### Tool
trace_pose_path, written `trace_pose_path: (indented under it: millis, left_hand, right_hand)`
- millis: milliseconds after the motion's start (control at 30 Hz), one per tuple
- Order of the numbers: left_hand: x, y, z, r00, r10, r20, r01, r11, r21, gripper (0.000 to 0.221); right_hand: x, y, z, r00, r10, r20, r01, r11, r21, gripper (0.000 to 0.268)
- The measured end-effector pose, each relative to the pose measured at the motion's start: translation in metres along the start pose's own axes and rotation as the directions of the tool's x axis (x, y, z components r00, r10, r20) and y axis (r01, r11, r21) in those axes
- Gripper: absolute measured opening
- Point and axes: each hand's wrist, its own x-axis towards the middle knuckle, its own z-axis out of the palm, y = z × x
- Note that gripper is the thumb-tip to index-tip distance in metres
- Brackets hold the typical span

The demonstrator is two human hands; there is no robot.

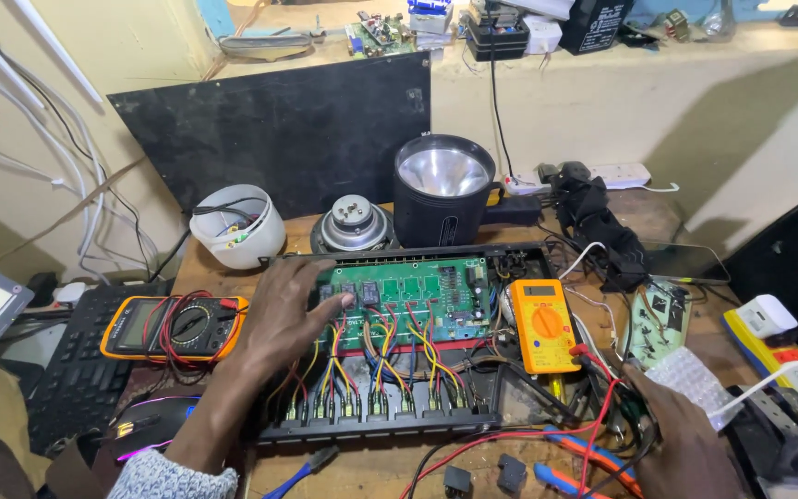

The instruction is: Inspecting and repairing a circuit board within an electronic device using a soldering iron and a multimeter to test connections.

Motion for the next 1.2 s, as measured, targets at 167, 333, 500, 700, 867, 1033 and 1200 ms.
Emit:
trace_pose_path:
  millis: [167, 333, 500, 700, 867, 1033, 1200]
  left_hand:
    - [-0.006, 0.015, -0.012, 0.988, 0.028, -0.155, -0.033, 0.999, -0.03, 0.058]
    - [-0.02, 0.035, -0.027, 0.949, 0.079, -0.305, -0.074, 0.997, 0.028, 0.05]
    - [-0.039, 0.057, -0.04, 0.925, 0.099, -0.368, -0.091, 0.995, 0.039, 0.045]
    - [-0.07, 0.086, -0.049, 0.903, 0.057, -0.425, -0.044, 0.998, 0.04, 0.032]
    - [-0.099, 0.106, -0.045, 0.88, -0.005, -0.476, 0.025, 0.999, 0.036, 0.024]
    - [-0.125, 0.107, -0.022, 0.741, 0.07, -0.668, -0.073, 0.997, 0.024, 0.019]
    - [-0.139, 0.113, -0.02, 0.704, 0.128, -0.699, -0.181, 0.983, -0.002, 0.018]
  right_hand:
    - [0.002, 0.018, 0.016, 0.995, -0.079, -0.053, 0.078, 0.997, -0.019, 0.062]
    - [0.003, 0.028, 0.029, 0.98, -0.131, -0.15, 0.132, 0.991, -0.005, 0.063]
    - [0.005, 0.029, 0.029, 0.988, -0.105, -0.11, 0.102, 0.994, -0.033, 0.076]
    - [0.002, 0.011, 0.016, 0.999, -0.015, -0.046, 0.013, 0.999, -0.044, 0.092]
    - [0.0, 0.024, 0.017, 0.942, -0.193, -0.274, 0.236, 0.963, 0.134, 0.072]
    - [-0.013, 0.005, 0.0, 0.745, -0.338, -0.575, 0.272, 0.941, -0.202, 0.056]
    - [-0.043, -0.103, -0.045, 0.942, 0.025, -0.336, 0.182, 0.802, 0.569, 0.034]
